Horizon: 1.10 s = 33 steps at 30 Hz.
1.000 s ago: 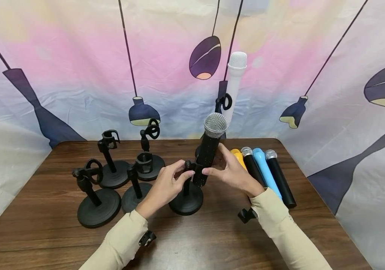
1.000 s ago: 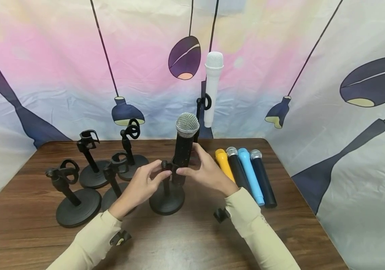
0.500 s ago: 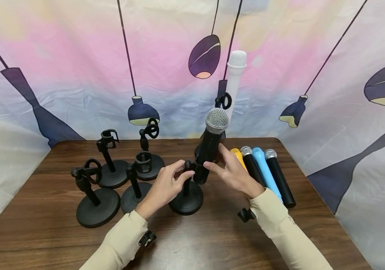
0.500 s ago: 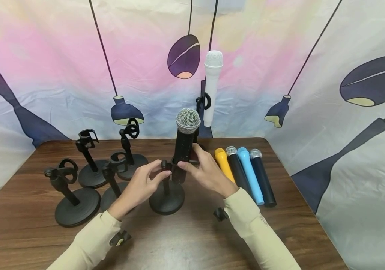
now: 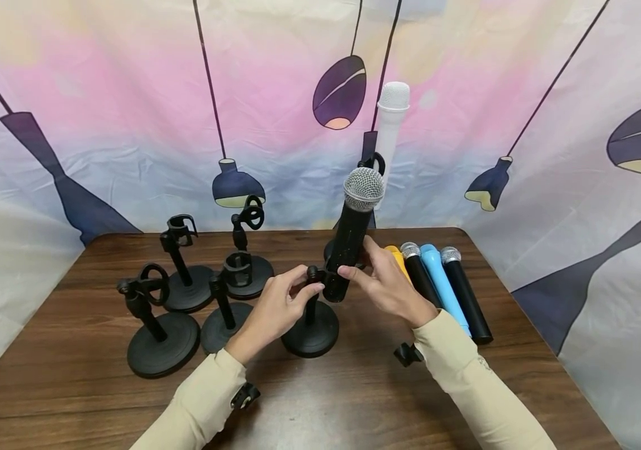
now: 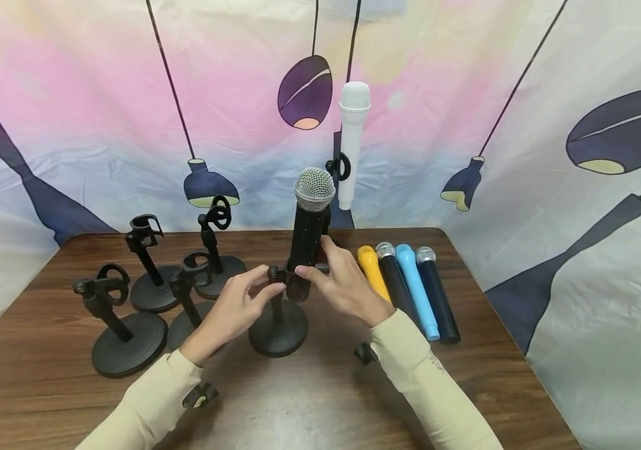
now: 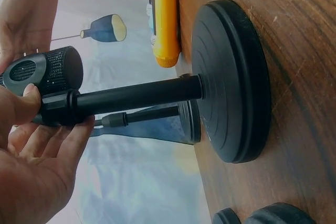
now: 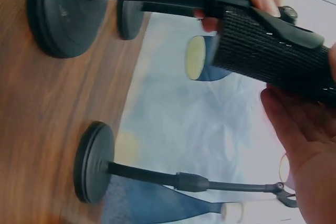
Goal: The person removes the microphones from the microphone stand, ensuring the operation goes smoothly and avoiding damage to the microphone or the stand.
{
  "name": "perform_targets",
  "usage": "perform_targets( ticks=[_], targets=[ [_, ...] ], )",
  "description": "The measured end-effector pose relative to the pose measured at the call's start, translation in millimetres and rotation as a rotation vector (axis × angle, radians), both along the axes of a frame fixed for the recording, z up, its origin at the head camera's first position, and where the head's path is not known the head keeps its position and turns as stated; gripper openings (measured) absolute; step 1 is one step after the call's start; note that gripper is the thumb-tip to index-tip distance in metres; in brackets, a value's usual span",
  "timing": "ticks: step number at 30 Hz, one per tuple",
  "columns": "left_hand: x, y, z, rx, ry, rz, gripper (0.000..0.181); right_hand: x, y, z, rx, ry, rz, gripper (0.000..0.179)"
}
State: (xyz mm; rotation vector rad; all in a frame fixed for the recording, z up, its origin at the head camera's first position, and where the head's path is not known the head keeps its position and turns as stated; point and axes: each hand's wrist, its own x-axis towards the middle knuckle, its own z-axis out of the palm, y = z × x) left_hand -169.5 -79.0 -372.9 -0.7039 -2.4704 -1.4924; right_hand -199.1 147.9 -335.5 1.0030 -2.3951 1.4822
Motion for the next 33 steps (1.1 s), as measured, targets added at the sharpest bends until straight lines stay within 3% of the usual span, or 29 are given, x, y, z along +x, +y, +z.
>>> perform_targets(
  ticks=[4, 7, 14, 17, 23, 33],
  targets=[
    [0.0, -0.4, -0.9, -0.004, -0.005, 0.000, 0.011, -0.6, 1.8, -3.4, -0.057, -0.103, 0.056, 0.053],
    [-0.4, -0.8, -1.4, -0.004, -0.010, -0.006, 0.010, -1.5, 1.4, -6.2, -0.062, -0.132, 0.067, 0.055],
    [0.4, 0.1, -0.4, -0.001, -0.021, 0.002, 0.010, -1.1, 0.8, -0.3, 0.038, -0.053, -0.014, 0.042],
    [0.5, 0.7, 0.1, 0.006, -0.024, -0.001, 0.009, -0.4, 2.1, 0.7, 0.026, -0.042, -0.009, 0.042],
    [-0.4, 1.1, 2.0, 0.005, -0.016, -0.008, 0.009, -1.4, 2.5, -0.6, -0.037, -0.130, 0.056, 0.051],
    [-0.6, 1.4, 2.4, -0.006, -0.007, -0.006, 0.012, -1.9, 3.3, 7.9, 0.072, -0.051, 0.012, 0.048]
  ],
)
